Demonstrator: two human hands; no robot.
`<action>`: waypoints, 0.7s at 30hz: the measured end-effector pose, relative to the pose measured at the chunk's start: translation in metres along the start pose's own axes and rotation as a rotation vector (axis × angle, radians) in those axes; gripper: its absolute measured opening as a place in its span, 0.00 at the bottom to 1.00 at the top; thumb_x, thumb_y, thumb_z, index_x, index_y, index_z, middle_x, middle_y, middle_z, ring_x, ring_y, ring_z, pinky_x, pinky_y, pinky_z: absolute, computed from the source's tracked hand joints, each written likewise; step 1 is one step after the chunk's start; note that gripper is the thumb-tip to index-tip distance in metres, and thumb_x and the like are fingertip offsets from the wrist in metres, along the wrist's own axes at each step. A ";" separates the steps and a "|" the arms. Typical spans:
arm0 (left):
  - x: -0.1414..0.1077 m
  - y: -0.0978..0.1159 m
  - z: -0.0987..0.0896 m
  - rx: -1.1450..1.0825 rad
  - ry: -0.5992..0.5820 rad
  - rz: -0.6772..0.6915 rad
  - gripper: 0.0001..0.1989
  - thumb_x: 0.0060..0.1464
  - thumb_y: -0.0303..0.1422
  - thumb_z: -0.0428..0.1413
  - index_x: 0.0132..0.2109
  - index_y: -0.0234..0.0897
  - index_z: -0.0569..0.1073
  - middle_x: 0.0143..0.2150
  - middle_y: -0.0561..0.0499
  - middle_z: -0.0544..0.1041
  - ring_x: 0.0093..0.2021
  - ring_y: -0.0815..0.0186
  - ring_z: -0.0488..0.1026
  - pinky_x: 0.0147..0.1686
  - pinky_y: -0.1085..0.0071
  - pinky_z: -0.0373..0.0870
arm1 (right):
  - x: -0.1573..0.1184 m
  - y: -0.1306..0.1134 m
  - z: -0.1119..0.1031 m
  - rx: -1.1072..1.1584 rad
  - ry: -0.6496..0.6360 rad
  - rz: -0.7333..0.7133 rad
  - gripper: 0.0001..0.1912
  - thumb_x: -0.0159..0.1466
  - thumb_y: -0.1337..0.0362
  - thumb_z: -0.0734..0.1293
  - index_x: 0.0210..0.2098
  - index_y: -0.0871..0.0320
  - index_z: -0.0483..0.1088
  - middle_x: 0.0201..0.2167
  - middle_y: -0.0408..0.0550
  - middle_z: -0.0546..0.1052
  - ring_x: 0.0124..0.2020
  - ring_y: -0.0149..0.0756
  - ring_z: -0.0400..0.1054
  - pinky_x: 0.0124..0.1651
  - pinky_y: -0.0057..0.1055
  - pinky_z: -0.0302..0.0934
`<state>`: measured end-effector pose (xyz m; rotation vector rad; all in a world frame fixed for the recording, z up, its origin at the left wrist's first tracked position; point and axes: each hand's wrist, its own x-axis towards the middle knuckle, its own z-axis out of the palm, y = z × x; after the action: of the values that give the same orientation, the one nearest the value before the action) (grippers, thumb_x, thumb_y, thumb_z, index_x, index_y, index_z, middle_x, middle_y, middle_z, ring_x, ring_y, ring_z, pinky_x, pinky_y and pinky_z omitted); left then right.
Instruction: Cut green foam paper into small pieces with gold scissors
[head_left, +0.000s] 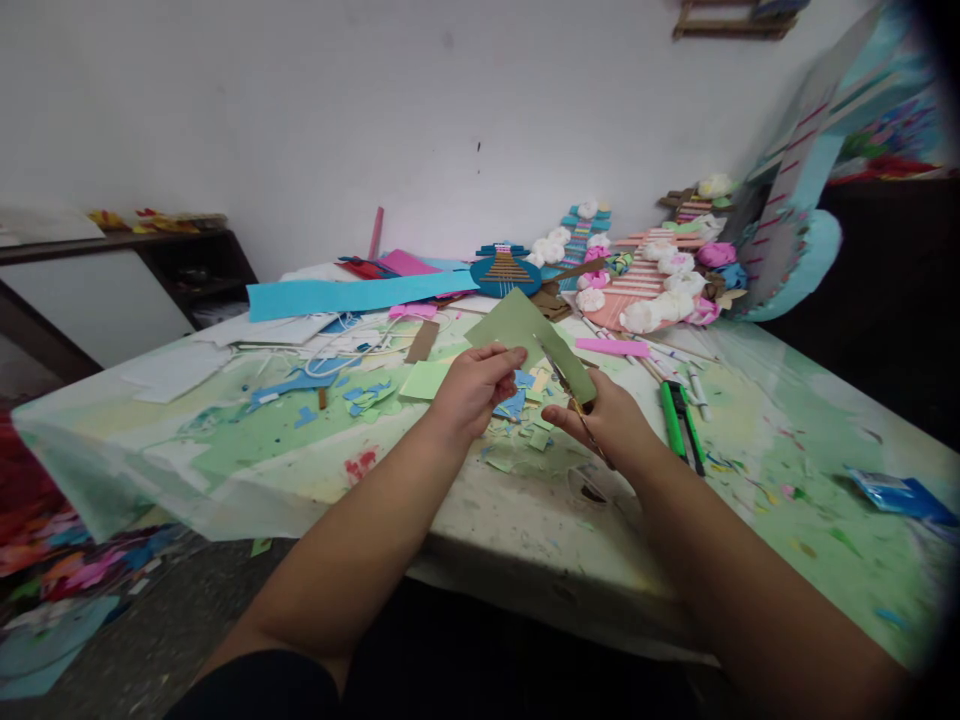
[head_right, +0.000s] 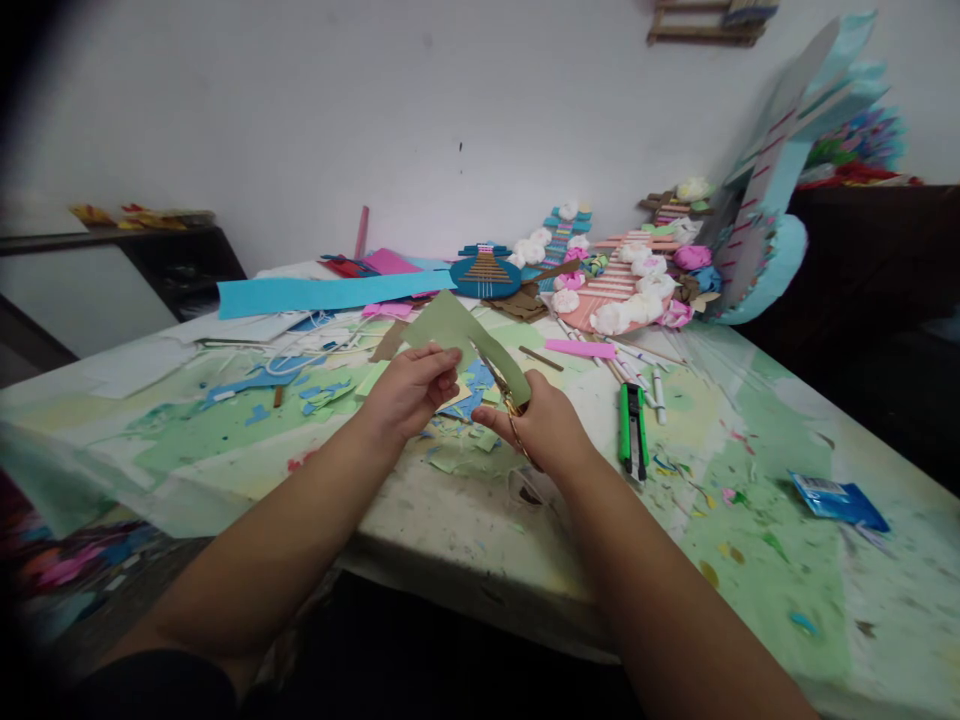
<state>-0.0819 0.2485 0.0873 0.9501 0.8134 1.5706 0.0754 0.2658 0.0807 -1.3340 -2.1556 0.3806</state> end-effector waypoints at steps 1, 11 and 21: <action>0.000 0.000 0.000 -0.010 0.002 -0.003 0.12 0.34 0.32 0.58 0.20 0.34 0.60 0.15 0.59 0.56 0.17 0.79 0.55 0.19 0.79 0.56 | 0.000 0.000 0.000 -0.008 0.000 0.000 0.28 0.43 0.41 0.60 0.34 0.57 0.60 0.27 0.48 0.70 0.27 0.37 0.63 0.26 0.28 0.52; -0.001 0.000 0.000 -0.074 -0.029 -0.036 0.12 0.35 0.31 0.57 0.22 0.34 0.60 0.17 0.59 0.56 0.17 0.80 0.54 0.18 0.80 0.55 | 0.002 0.001 0.000 -0.061 0.034 0.001 0.31 0.42 0.40 0.59 0.35 0.58 0.61 0.27 0.50 0.71 0.27 0.39 0.63 0.25 0.28 0.51; 0.000 -0.001 0.001 -0.117 -0.023 -0.064 0.12 0.35 0.32 0.58 0.22 0.34 0.60 0.16 0.60 0.56 0.17 0.79 0.56 0.18 0.80 0.55 | 0.001 0.002 -0.001 -0.077 0.047 -0.018 0.30 0.42 0.40 0.60 0.34 0.57 0.61 0.25 0.48 0.70 0.27 0.39 0.63 0.25 0.27 0.51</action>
<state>-0.0809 0.2484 0.0868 0.8480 0.7209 1.5317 0.0766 0.2675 0.0808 -1.3508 -2.1620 0.2588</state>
